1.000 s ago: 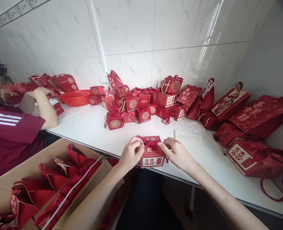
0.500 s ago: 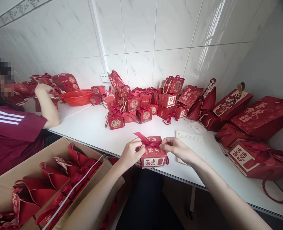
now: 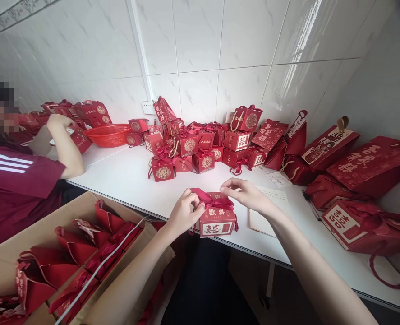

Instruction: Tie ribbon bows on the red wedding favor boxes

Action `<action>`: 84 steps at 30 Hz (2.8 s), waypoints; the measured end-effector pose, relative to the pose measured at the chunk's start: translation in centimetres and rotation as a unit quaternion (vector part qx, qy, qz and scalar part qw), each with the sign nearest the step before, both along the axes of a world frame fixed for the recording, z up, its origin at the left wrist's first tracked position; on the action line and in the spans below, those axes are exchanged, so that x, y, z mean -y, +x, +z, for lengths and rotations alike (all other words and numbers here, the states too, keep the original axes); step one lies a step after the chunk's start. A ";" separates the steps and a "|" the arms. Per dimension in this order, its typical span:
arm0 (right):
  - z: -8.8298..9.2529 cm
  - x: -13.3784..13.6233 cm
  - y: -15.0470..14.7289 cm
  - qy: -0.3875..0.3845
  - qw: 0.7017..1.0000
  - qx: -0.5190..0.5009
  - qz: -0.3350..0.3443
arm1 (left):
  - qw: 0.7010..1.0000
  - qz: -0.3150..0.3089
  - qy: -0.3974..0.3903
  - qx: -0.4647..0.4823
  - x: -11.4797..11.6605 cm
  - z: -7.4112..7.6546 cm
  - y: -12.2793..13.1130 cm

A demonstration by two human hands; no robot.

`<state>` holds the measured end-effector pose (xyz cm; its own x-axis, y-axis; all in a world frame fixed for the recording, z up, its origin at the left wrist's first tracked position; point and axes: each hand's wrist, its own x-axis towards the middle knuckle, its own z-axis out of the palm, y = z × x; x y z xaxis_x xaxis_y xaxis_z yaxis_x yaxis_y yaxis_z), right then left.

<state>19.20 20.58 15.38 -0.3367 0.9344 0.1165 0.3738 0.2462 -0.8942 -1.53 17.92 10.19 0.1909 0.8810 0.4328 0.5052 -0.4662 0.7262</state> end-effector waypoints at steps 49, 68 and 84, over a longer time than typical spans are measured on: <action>-3.2 2.4 5.4 -0.029 0.985 0.013 -0.169 | 0.973 -0.209 -0.091 -0.043 -3.2 2.8 4.8; -2.4 8.7 -1.7 0.119 0.932 0.205 -0.274 | 0.985 -0.158 -0.049 -0.051 -2.0 2.2 5.8; -0.9 7.0 -0.4 -0.097 0.968 0.029 -0.231 | 0.951 -0.100 -0.278 0.095 -1.3 1.8 2.7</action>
<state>18.83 13.61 14.50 0.1214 0.9891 -0.0830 0.4547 -0.1297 -0.8811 1.14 19.18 11.99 0.3426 0.9384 -0.0450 0.2813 -0.0567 0.9579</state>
